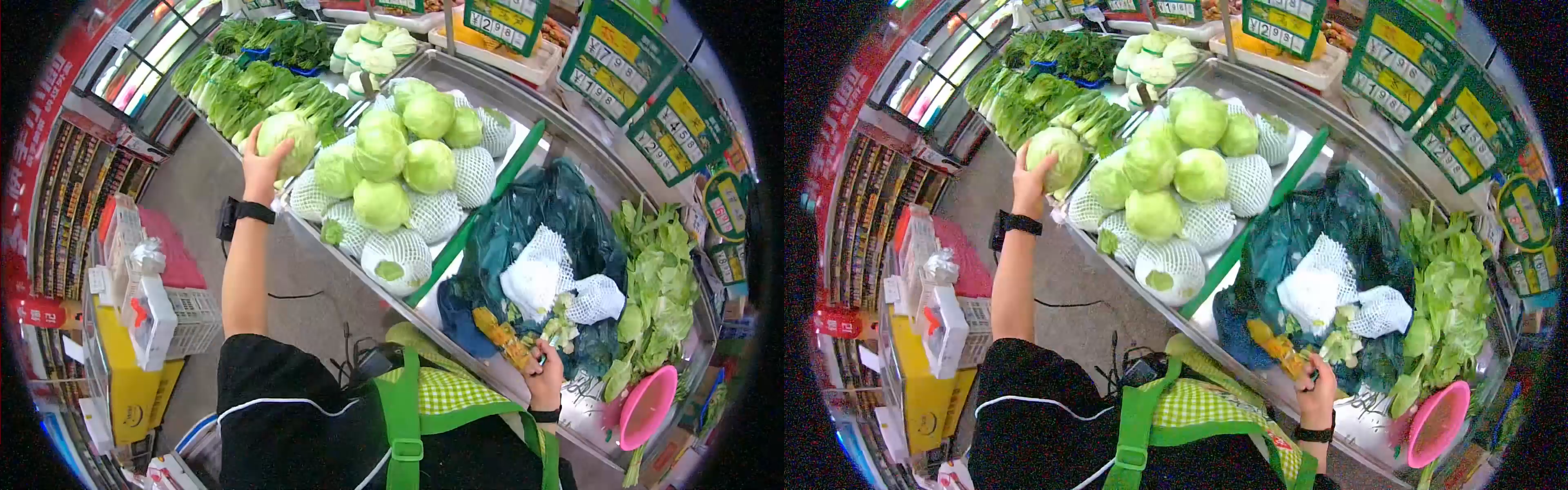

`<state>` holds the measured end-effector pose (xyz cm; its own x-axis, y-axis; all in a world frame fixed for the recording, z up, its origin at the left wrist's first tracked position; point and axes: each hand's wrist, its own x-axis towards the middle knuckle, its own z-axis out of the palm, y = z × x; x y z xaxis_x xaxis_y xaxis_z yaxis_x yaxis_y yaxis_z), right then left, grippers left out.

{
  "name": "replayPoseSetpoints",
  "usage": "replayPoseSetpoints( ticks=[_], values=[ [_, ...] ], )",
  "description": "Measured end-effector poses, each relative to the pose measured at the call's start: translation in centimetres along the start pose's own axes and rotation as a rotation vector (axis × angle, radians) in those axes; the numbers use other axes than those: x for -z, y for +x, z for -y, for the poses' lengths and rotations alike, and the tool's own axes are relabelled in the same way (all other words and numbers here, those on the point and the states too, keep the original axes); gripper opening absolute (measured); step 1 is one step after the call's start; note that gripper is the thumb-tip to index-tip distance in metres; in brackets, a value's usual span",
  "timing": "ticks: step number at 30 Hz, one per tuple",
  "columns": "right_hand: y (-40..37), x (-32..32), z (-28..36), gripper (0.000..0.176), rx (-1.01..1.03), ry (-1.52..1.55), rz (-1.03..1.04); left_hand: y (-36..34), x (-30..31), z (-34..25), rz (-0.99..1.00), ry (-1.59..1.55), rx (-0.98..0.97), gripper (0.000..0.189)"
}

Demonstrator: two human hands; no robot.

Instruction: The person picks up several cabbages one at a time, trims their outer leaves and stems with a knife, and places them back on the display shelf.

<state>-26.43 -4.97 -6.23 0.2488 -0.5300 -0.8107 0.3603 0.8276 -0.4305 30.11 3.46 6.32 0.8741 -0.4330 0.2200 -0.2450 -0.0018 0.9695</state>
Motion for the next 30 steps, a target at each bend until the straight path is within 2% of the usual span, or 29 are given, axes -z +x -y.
replayPoseSetpoints(
  ticks=[2,5,7,8,10,12,14,16,17,20,22,25,28,30],
  values=[
    [1.0,-0.8,-0.7,0.007,0.009,0.052,-0.002,1.7,0.1,1.1,0.041,-0.121,0.093,0.07],
    [1.7,-3.1,-3.1,0.008,0.014,0.116,-0.078,5.6,0.2,3.4,0.088,-0.068,0.093,0.069],
    [2.0,-7.4,-5.2,0.009,0.042,0.096,-0.126,8.7,0.2,6.1,0.096,-0.006,-0.017,0.07],
    [1.9,-8.7,-6.3,0.011,0.037,0.078,-0.153,10.8,0.3,8.8,0.131,0.068,-0.043,0.073],
    [2.1,-12.2,-8.1,0.01,-0.148,0.113,-0.05,12.4,-1.2,11.2,0.171,0.2,-0.09,0.076],
    [1.5,-16.0,-9.5,0.01,-0.19,0.068,-0.014,13.0,-3.4,12.6,0.205,0.428,-0.182,0.078],
    [1.1,-17.7,-10.2,0.011,-0.141,0.056,-0.017,13.5,-5.5,14.7,0.264,0.613,-0.17,0.077],
    [0.6,-18.0,-10.5,0.012,-0.089,0.039,-0.024,13.1,-7.7,15.2,0.293,0.702,-0.069,0.077],
    [0.4,-17.6,-10.5,0.012,-0.051,0.058,-0.045,12.9,-8.5,16.4,0.265,0.747,-0.13,0.077],
    [-0.3,-17.5,-10.8,0.009,0.007,0.113,-0.184,13.6,-9.8,18.2,0.223,0.869,-0.139,0.078],
    [0.0,-16.4,-11.1,0.008,-0.002,0.176,-0.224,14.3,-10.3,17.9,0.291,0.887,-0.146,0.076],
    [-0.2,-16.4,-11.9,0.007,-0.02,0.219,-0.214,14.2,-10.4,19.6,0.374,0.964,-0.342,0.072],
    [-0.1,-17.1,-12.1,0.009,0.005,0.231,-0.208,14.6,-9.6,21.9,0.405,0.941,-0.38,0.072],
    [0.4,-15.3,-11.9,0.009,-0.017,0.32,-0.166,15.2,-9.0,20.7,0.543,0.959,-0.271,0.069]
  ],
)
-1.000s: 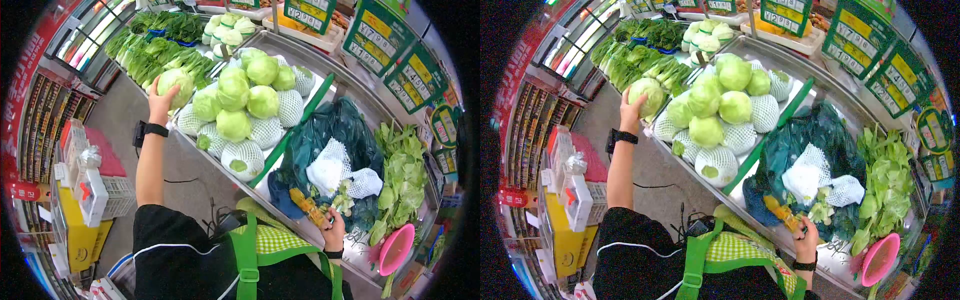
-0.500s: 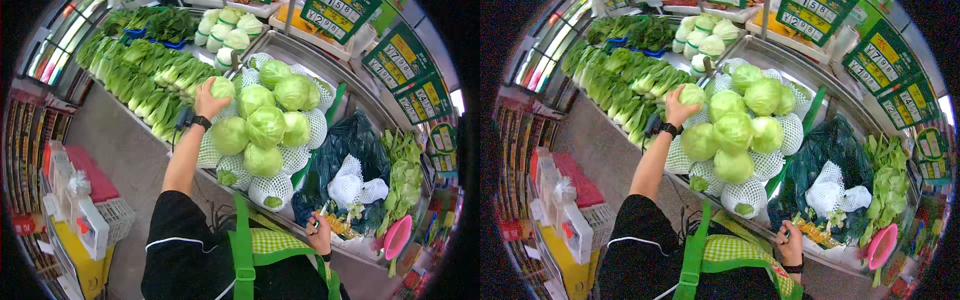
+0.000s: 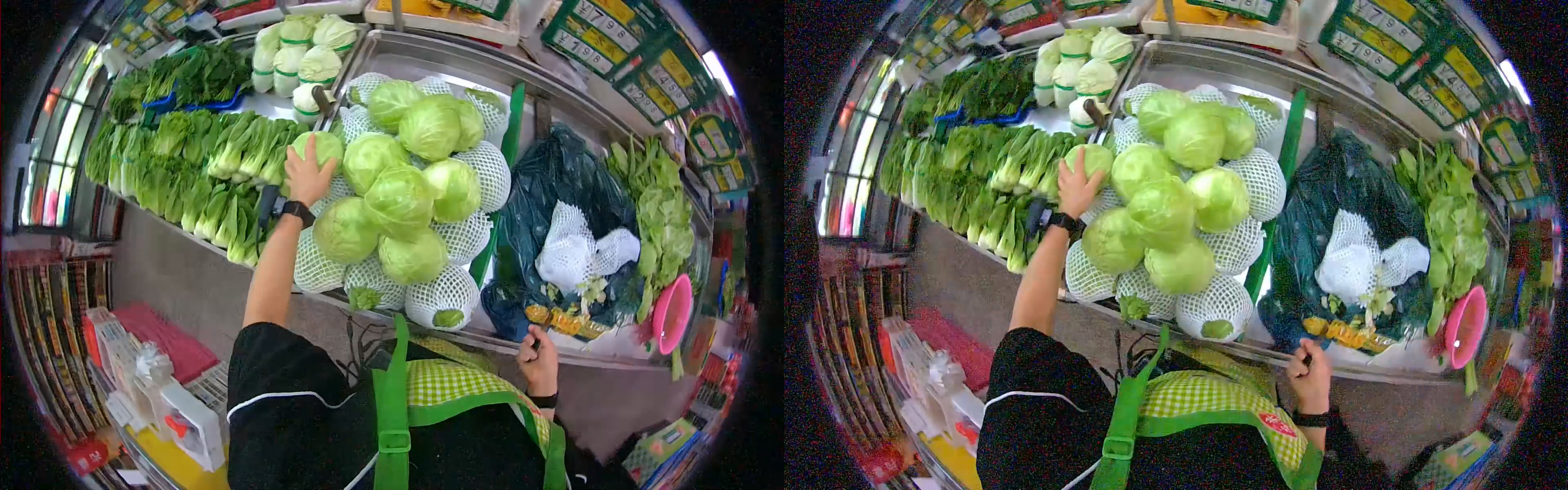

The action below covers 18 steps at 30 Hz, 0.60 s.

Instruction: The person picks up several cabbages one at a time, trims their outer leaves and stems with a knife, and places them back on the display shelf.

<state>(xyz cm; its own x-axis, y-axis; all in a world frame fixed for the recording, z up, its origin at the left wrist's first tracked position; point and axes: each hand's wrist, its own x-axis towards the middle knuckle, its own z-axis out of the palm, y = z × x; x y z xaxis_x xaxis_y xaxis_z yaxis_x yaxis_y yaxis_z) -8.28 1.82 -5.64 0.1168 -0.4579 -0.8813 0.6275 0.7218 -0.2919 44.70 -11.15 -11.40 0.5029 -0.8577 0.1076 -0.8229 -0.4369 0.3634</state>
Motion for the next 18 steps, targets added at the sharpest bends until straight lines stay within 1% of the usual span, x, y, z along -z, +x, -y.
replayPoseSetpoints(
  ticks=[1,2,3,5,6,7,8,9,10,12,13,14,15,16,18],
  values=[
    [0.6,1.4,0.6,0.009,0.032,-0.019,0.058,1.2,-1.4,2.5,-0.022,0.164,-0.122,0.071],
    [0.1,1.5,1.4,0.008,0.092,-0.03,0.018,1.7,-2.2,3.6,-0.133,0.146,-0.176,0.071],
    [-0.3,1.9,2.7,0.009,0.149,-0.069,-0.024,1.7,-0.8,2.5,-0.103,0.093,-0.102,0.068],
    [-1.7,3.3,4.7,0.009,0.488,-0.328,-0.162,1.6,0.9,1.5,-0.116,-0.146,-0.087,0.064],
    [-2.7,3.2,6.8,0.014,0.494,-0.169,-0.246,1.2,1.9,0.4,-0.105,-0.294,-0.062,0.062],
    [-2.5,6.0,8.1,0.014,0.605,-0.23,-0.287,0.5,3.2,-0.7,-0.09,-0.427,-0.025,0.06],
    [-2.8,7.8,9.6,0.01,0.703,-0.299,-0.391,-0.9,4.6,-2.4,-0.079,-0.516,0.013,0.058],
    [-2.8,10.3,11.1,0.009,0.773,-0.306,-0.478,-2.3,5.9,-3.9,-0.07,-0.582,0.042,0.056],
    [-2.5,12.2,12.3,0.009,0.837,-0.326,-0.543,-4.7,8.6,-7.2,-0.088,-0.433,0.119,0.055],
    [-2.4,16.1,15.1,0.015,0.897,-0.257,-0.657,-7.2,8.9,-7.1,-0.049,-0.75,0.053,0.051],
    [-1.1,19.9,16.5,0.014,0.912,-0.199,-0.688,-8.7,9.0,-8.7,-0.037,-0.802,0.088,0.049],
    [-0.7,21.7,17.8,0.014,0.908,-0.186,-0.699,-10.4,9.2,-10.4,-0.027,-0.848,0.132,0.046],
    [-0.4,23.1,19.4,0.014,0.881,-0.212,-0.768,-12.0,9.2,-11.8,0.012,-0.824,0.134,0.043],
    [0.2,24.5,21.0,0.013,0.858,-0.243,-0.829,-13.9,8.7,-13.6,-0.009,-0.88,0.065,0.043],
    [2.2,26.5,24.4,0.016,0.9,-0.355,-0.824,-17.2,8.5,-18.0,-0.012,-0.808,0.151,0.042]
  ],
)
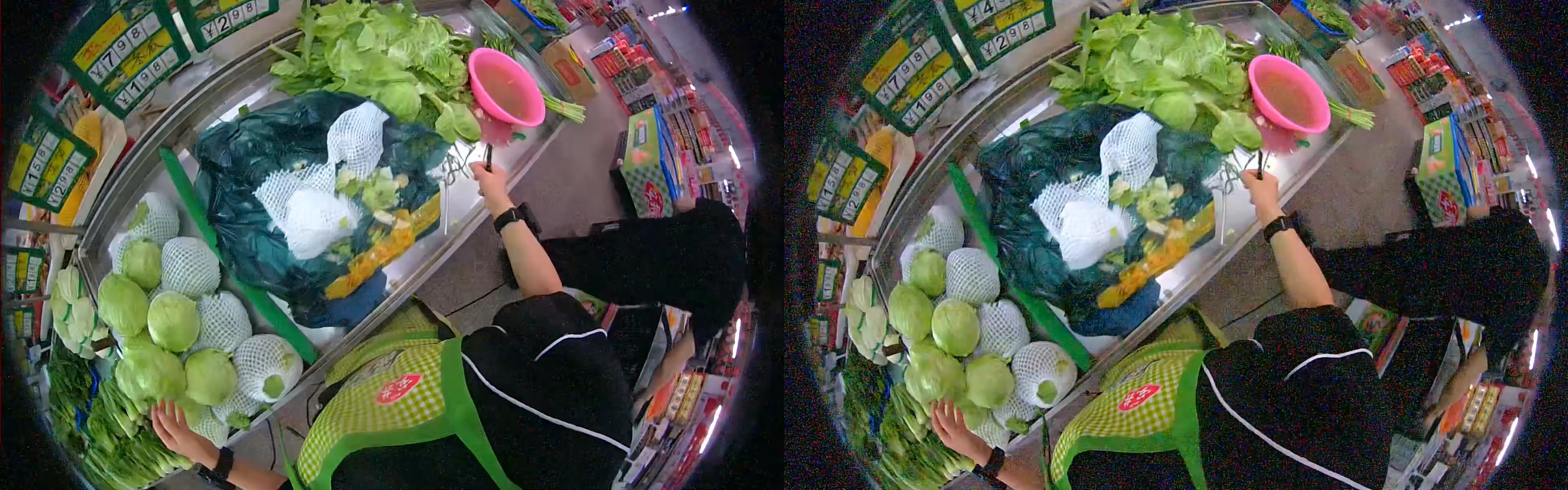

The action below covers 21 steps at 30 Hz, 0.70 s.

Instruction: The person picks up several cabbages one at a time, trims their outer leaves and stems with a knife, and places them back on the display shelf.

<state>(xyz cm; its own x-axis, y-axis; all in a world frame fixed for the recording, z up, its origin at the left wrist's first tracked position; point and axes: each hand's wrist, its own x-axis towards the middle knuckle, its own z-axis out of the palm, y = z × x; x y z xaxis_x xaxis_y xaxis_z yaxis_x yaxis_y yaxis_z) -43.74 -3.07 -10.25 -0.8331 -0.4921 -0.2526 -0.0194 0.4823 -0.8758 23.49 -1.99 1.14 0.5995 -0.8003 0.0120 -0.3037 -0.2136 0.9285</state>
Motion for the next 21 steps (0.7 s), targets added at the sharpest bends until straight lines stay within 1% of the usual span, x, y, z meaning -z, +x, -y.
replayPoseSetpoints(
  ticks=[2,4,6,8,9,10,12,13,14,15,16,17,18,19,20,21],
  values=[
    [3.9,-1.1,0.0,0.018,0.057,0.023,0.135,-3.1,-2.6,-1.1,-0.005,-0.033,0.077,0.04],
    [8.2,-4.3,-1.0,0.022,0.287,0.133,0.196,-6.5,-5.8,-2.6,0.009,-0.051,0.104,0.037],
    [11.8,-7.4,-0.4,0.029,0.254,0.125,0.277,-9.5,-8.8,-4.5,0.034,-0.044,0.131,0.035],
    [13.2,-9.8,2.4,0.035,0.3,-0.123,0.172,-11.4,-10.0,-4.0,0.106,-0.085,0.146,0.034],
    [14.2,-11.0,2.6,0.042,0.295,-0.043,0.241,-13.1,-11.2,-5.8,0.135,-0.058,0.163,0.032],
    [16.2,-12.4,1.9,0.042,0.299,-0.04,0.271,-14.3,-11.5,-5.9,0.192,-0.072,0.125,0.03],
    [19.7,-16.3,-1.0,0.05,0.273,-0.246,0.156,-16.6,-12.2,-7.2,0.233,-0.03,0.17,0.027],
    [20.7,-16.9,-2.0,0.058,0.243,-0.212,0.222,-17.6,-12.4,-7.1,0.19,-0.028,0.202,0.027],
    [17.7,-14.9,2.4,0.062,0.135,-0.147,0.435,-18.7,-13.4,-8.5,0.138,0.027,0.249,0.026],
    [19.8,-16.7,-0.3,0.049,0.13,0.078,0.441,-19.4,-13.3,-8.1,0.159,-0.01,0.238,0.024],
    [22.3,-18.1,-2.6,0.047,0.131,-0.021,0.439,-20.5,-13.4,-8.1,0.126,-0.004,0.274,0.022],
    [19.3,-17.2,0.3,0.046,-0.104,0.238,0.569,-21.4,-13.3,-7.5,0.103,-0.014,0.293,0.021],
    [22.2,-17.2,-1.6,0.046,-0.073,0.098,0.596,-22.1,-13.7,-7.4,0.103,-0.076,0.337,0.022],
    [17.5,-15.9,2.6,0.05,0.006,0.1,0.681,-22.8,-14.0,-7.2,0.101,-0.044,0.309,0.022],
    [15.5,-15.5,4.8,0.05,-0.087,0.165,0.641,-23.0,-14.7,-7.5,0.141,0.047,0.261,0.022],
    [15.9,-15.0,5.4,0.054,-0.152,0.058,0.814,-23.7,-15.2,-6.7,0.114,-0.033,0.304,0.021]
  ],
)
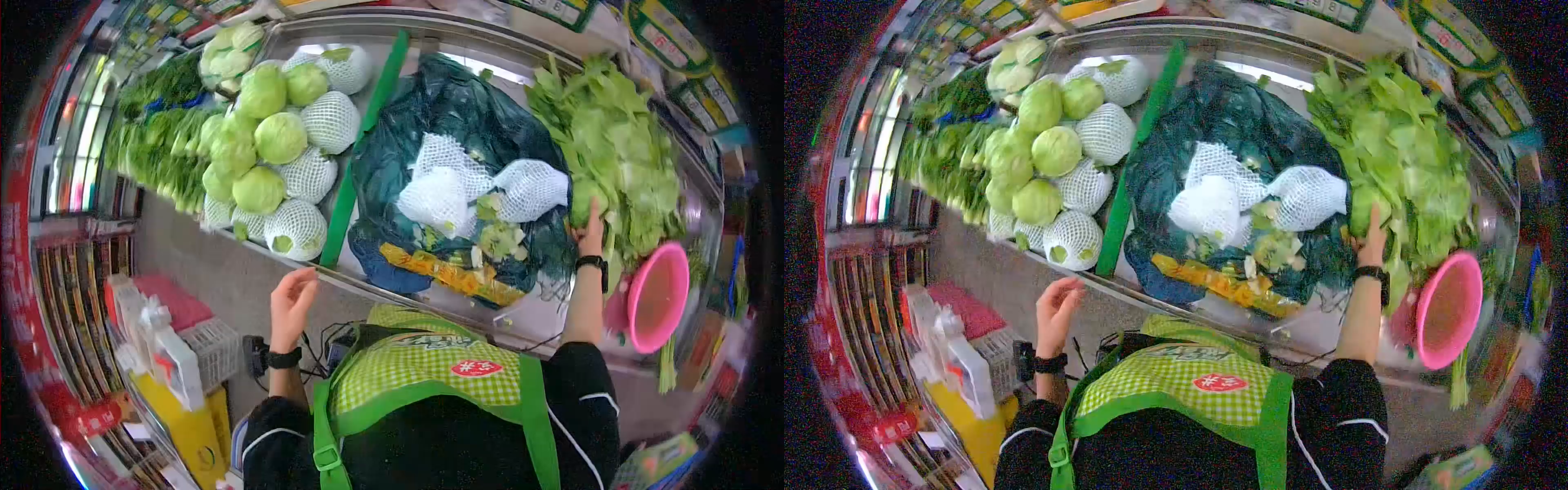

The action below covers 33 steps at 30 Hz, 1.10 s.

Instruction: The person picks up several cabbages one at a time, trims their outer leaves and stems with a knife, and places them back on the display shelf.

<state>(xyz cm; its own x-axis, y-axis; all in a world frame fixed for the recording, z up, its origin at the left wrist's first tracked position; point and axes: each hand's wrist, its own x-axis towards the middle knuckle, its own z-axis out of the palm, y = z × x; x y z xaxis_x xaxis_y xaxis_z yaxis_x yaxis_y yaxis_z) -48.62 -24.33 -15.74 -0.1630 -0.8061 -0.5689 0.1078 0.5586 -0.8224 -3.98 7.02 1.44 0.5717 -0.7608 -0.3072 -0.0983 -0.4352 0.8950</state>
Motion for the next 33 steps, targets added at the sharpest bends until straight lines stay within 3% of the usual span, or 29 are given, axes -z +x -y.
replayPoseSetpoints(
  ticks=[1,7,9,13,15,18,20,21,24,26,27,29,30,32,33],
  values=[
    [-0.5,-1.8,0.9,0.058,-0.057,-0.033,-0.249,-0.1,-0.9,-0.2,0.023,-0.02,0.014,0.022],
    [4.7,0.8,-1.8,0.054,-0.084,-0.052,-0.384,0.4,-4.7,-1.1,0.18,-0.016,-0.032,0.026],
    [3.9,2.9,-2.2,0.051,-0.068,0.047,-0.215,0.2,-5.4,-1.9,0.249,-0.039,0.021,0.027],
    [1.0,5.4,-2.9,0.055,0.158,0.116,0.089,-0.1,-5.1,-2.4,0.265,-0.058,0.066,0.028],
    [-1.1,5.6,-1.8,0.056,-0.152,0.352,-0.301,-0.2,-5.0,-2.4,0.269,-0.046,0.044,0.028],
    [-3.8,7.6,-2.2,0.059,0.004,0.479,-0.328,0.0,-4.7,-2.5,0.312,-0.042,0.016,0.028],
    [-4.1,11.5,-2.7,0.062,-0.112,0.768,-0.151,0.5,-4.8,-2.9,0.371,-0.067,0.048,0.028],
    [-5.7,11.6,-2.1,0.062,-0.098,0.773,-0.17,0.9,-5.0,-2.8,0.394,-0.07,0.044,0.028],
    [-11.4,10.0,0.3,0.061,0.041,0.925,0.101,2.7,-6.9,-2.1,0.543,-0.267,-0.064,0.027],
    [-17.0,4.4,3.2,0.059,0.02,0.906,-0.067,3.8,-8.7,-3.4,0.67,-0.289,-0.052,0.027],
    [-15.7,5.9,0.8,0.06,-0.037,0.941,0.148,4.3,-9.9,-4.0,0.742,-0.268,-0.011,0.027],
    [-19.6,0.6,0.5,0.068,-0.164,0.95,0.17,5.1,-12.5,-5.0,0.833,-0.267,0.083,0.03],
    [-21.5,-3.4,1.2,0.069,-0.253,0.947,0.015,5.5,-13.9,-5.1,0.88,-0.282,0.124,0.034],
    [-21.7,-4.9,-1.5,0.068,-0.143,0.807,0.611,6.1,-16.1,-5.5,1.005,-0.437,0.238,0.046],
    [-24.0,-8.7,0.3,0.067,-0.188,0.7,0.544,6.4,-16.6,-5.2,1.064,-0.525,0.267,0.052]
  ],
)
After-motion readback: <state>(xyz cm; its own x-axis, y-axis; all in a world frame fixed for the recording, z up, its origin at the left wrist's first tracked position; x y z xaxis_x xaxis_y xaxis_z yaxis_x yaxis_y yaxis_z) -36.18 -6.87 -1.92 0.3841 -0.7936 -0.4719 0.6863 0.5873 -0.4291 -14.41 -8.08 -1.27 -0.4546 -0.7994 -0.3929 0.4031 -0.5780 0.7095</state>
